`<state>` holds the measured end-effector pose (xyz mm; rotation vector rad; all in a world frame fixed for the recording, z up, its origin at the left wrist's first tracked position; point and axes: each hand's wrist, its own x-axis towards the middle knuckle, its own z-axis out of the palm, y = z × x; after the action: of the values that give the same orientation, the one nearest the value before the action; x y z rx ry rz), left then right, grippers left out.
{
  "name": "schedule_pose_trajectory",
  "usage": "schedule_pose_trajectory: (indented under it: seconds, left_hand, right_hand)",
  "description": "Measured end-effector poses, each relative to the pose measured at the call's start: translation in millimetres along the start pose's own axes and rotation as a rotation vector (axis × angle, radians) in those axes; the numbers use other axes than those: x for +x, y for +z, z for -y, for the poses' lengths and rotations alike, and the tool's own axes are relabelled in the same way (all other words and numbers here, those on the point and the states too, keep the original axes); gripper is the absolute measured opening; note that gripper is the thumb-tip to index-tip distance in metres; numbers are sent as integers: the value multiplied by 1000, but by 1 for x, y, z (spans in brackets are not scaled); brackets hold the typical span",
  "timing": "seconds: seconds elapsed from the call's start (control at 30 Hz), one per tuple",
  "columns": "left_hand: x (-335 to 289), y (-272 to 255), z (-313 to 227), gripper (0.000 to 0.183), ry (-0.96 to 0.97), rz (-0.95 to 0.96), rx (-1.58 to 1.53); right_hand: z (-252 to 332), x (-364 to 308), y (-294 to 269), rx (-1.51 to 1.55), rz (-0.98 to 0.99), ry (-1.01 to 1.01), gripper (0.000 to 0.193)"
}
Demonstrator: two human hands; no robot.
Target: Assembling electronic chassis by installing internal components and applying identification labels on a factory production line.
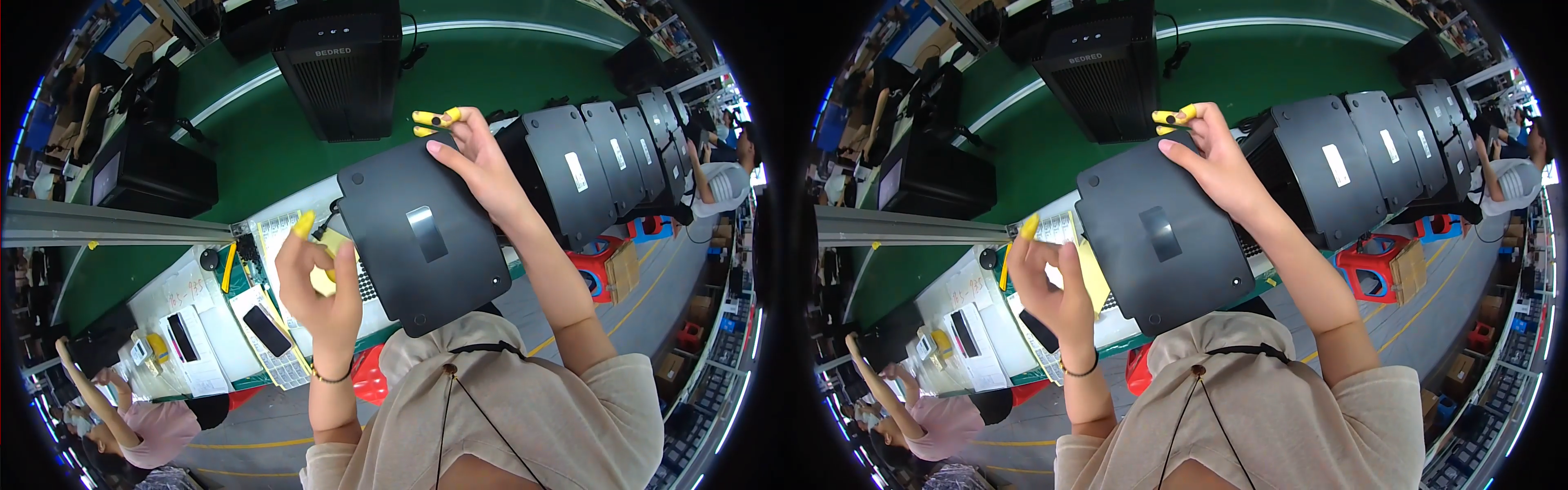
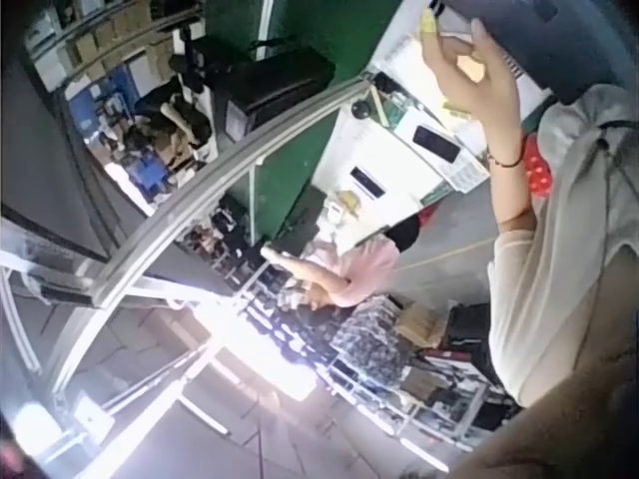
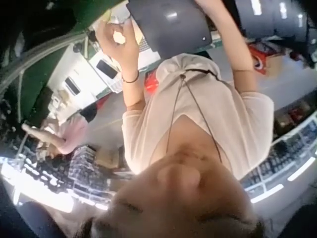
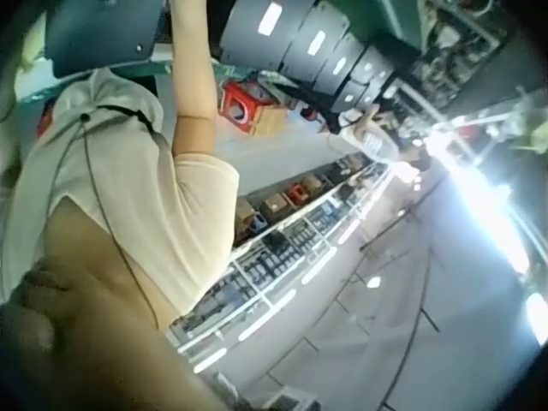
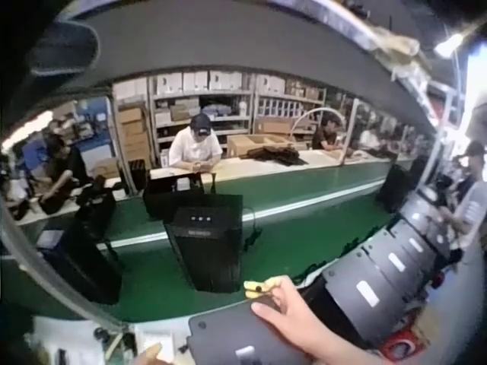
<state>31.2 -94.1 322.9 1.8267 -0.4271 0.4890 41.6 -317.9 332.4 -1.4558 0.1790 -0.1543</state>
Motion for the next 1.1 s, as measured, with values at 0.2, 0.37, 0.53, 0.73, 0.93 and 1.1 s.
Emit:
schedule_pose_trajectory:
  seconds: [0.2, 0.37, 0.53, 0.73, 0.93, 1.1]
  left_hand:
    - [-35, -33, -29, 53, -29, 300, -69]
    - [-45, -34, -55, 38, 29, 544, 96]
    - [-54, -25, -51, 25, 239, 499, 296]
    - [-60, -26, -53, 23, 344, 445, 418]
    - [-75, -30, -47, 26, 455, 427, 409]
    - [-82, -25, -34, 34, 402, 348, 301]
  right_hand:
    - [-7, 4, -6, 197, 14, -11, 25]
    - [-5, 2, -2, 206, 4, 7, 25]
    - [-14, 3, -3, 177, 32, -34, 26]
    - [-16, 4, -5, 123, 25, -32, 27]
    - [-14, 2, -9, 92, 31, -48, 28]
    - [-10, -17, -9, -161, -182, -298, 25]
